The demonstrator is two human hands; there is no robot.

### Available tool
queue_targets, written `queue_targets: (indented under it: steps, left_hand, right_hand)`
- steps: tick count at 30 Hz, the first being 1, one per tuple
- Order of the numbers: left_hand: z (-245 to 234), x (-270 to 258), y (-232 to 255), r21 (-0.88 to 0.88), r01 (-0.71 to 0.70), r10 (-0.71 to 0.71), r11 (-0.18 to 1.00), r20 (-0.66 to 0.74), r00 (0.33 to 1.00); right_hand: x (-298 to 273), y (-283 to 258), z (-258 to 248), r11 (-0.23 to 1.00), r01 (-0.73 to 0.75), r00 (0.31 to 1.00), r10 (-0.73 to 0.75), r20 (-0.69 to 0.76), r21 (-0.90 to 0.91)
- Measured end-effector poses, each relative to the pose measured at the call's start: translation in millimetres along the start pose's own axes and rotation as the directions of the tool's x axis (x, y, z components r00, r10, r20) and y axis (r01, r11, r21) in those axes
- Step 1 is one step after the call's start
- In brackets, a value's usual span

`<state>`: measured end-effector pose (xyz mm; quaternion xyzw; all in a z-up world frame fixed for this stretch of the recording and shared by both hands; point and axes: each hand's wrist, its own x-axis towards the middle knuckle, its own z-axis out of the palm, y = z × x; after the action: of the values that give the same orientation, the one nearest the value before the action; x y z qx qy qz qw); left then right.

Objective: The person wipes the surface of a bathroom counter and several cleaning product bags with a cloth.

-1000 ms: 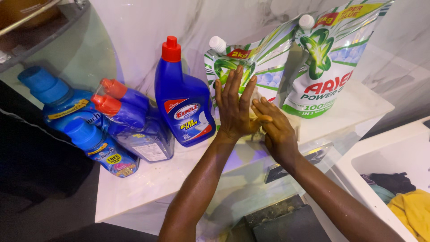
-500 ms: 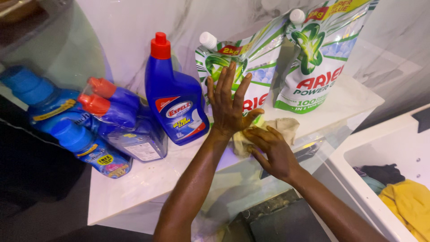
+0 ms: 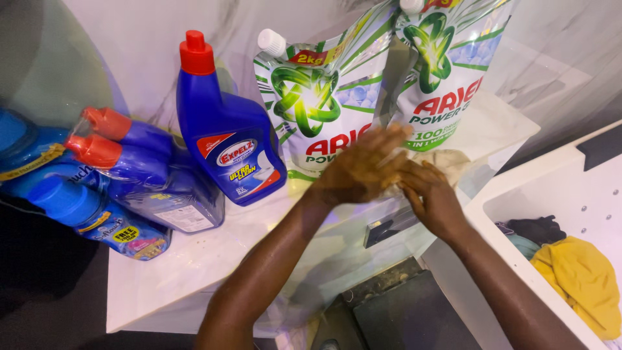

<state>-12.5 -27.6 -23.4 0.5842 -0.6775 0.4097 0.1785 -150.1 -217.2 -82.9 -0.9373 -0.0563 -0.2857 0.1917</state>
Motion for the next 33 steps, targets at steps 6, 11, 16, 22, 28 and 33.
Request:
queue_targets:
  steps: [6, 11, 16, 22, 28, 33]
  left_hand:
    - [15, 3, 16, -0.303, 0.017, 0.037, 0.953, 0.173, 0.984]
    - [15, -6, 15, -0.286, 0.178, -0.101, 0.941, 0.264, 0.959]
    - [16, -7, 14, -0.279, 0.253, -0.140, 0.926, 0.368, 0.919]
    - [17, -6, 11, -0.319, 0.232, -0.139, 0.919, 0.287, 0.948]
    - [19, -5, 11, -0.335, 0.286, -0.176, 0.898, 0.323, 0.930]
    - [21, -6, 13, -0.294, 0.294, -0.199, 0.910, 0.314, 0.928]
  right_hand:
    - [-2, 23, -17, 0.999, -0.052, 0.998, 0.052, -0.024, -0.001]
    - [-1, 33, -35, 0.997, -0.072, 0.996, 0.074, -0.045, 0.037]
    - [-3, 62, -43, 0.989, -0.148, 0.986, 0.149, -0.077, 0.020]
    - [-2, 93, -40, 0.982, -0.187, 0.970, 0.182, -0.159, -0.014]
    - [8, 105, -37, 0.978, -0.206, 0.958, 0.194, -0.213, -0.036]
    - [18, 111, -42, 0.970, -0.244, 0.945, 0.234, -0.230, -0.014]
